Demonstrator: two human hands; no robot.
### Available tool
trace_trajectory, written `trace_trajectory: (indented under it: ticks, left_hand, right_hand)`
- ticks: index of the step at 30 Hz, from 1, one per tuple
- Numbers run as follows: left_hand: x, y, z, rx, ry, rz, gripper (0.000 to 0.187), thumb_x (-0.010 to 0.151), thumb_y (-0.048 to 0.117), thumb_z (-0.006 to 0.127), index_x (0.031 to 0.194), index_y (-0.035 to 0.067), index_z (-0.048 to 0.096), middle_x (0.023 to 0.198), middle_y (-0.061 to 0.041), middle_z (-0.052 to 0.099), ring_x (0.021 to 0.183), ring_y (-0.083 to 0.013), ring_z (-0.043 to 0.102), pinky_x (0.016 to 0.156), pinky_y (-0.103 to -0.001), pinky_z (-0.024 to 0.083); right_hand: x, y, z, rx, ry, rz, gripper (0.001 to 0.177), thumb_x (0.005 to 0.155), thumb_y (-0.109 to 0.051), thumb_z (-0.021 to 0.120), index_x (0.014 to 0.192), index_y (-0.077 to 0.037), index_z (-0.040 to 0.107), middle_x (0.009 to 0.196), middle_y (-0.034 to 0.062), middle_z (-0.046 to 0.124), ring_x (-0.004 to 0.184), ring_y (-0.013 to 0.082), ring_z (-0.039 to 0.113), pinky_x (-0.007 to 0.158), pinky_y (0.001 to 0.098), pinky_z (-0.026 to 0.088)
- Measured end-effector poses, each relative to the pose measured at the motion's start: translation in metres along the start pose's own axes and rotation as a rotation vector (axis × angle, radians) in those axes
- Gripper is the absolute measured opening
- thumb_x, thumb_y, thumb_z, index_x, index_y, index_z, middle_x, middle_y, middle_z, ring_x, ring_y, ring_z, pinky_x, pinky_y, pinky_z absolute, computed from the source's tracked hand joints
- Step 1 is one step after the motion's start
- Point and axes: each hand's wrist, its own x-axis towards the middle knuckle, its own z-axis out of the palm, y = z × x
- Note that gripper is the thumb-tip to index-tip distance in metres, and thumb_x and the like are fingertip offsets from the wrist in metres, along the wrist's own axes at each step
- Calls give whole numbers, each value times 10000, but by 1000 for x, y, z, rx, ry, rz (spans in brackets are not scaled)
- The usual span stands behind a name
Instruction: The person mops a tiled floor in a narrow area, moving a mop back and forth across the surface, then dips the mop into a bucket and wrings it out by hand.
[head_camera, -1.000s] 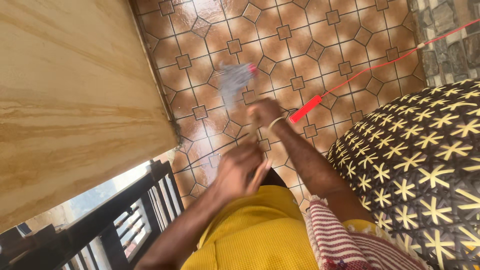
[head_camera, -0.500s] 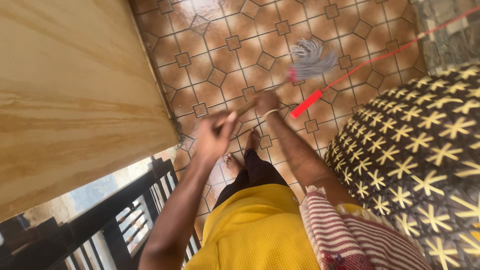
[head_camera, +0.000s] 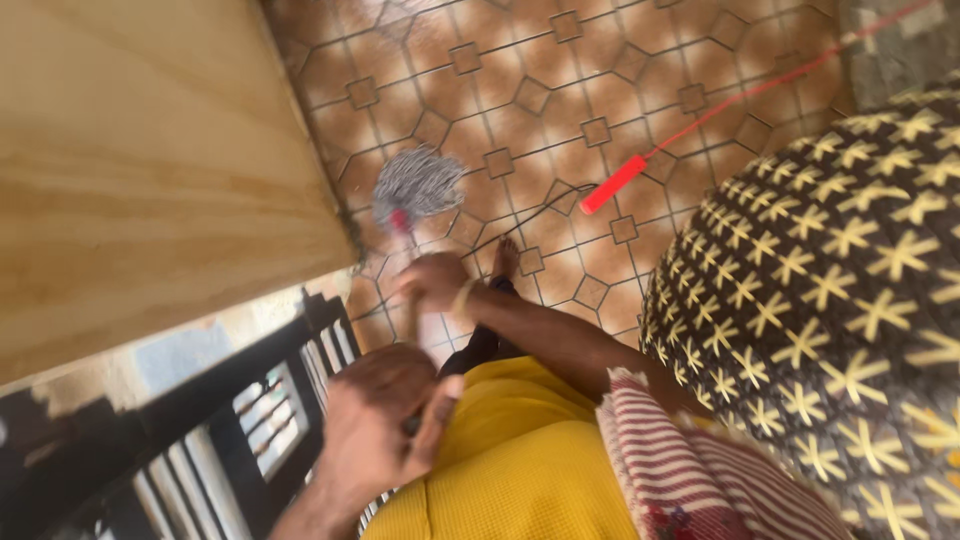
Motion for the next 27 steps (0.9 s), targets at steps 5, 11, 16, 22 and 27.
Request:
trace_trajectory:
  ticks: [5,11,16,22,27]
  left_hand:
    - [-4,-13,37,-133,-76,148,315,958,202,661,706,23,601,692,-139,616,689,-325,646,878,-453,573]
    - [-17,-51,71,-254,81,-17,326,1006,125,611,693,37,581,686,-103,622,732,-294,654,818,-401,575]
    - [-39,-43,46,-226,154,-106,305,938,65,625,647,7,555,645,-125,589,645,-269,615,672,-385,541]
    - [-55,-11,61,49,225,-95,374,962,96,578,588,105,570,541,-32,561,499,-172,565,503,-340,525]
    - [-68,38,76,71,143,-114,383,911,138,629,534,103,578,475,-52,550,415,-172,550,456,-366,506]
  right_hand:
    - [-45,65,-30,-103,191,83,195,807,-362,683,886,-218,787,908,55,738,873,305,705,757,444,546]
    - [-31,101,-19,-237,357,343,201,886,-340,723,892,-147,780,910,133,697,860,337,686,745,462,538]
    - [4,72,23,-7,363,175,126,860,-244,671,867,-159,765,878,103,685,832,313,688,750,435,550]
    - [5,13,52,58,127,48,138,873,-254,661,792,-155,714,873,68,702,779,253,686,737,407,548]
    - [-47,-9,50,62,-230,-98,141,928,-335,655,907,-226,741,804,32,723,726,229,714,791,404,542]
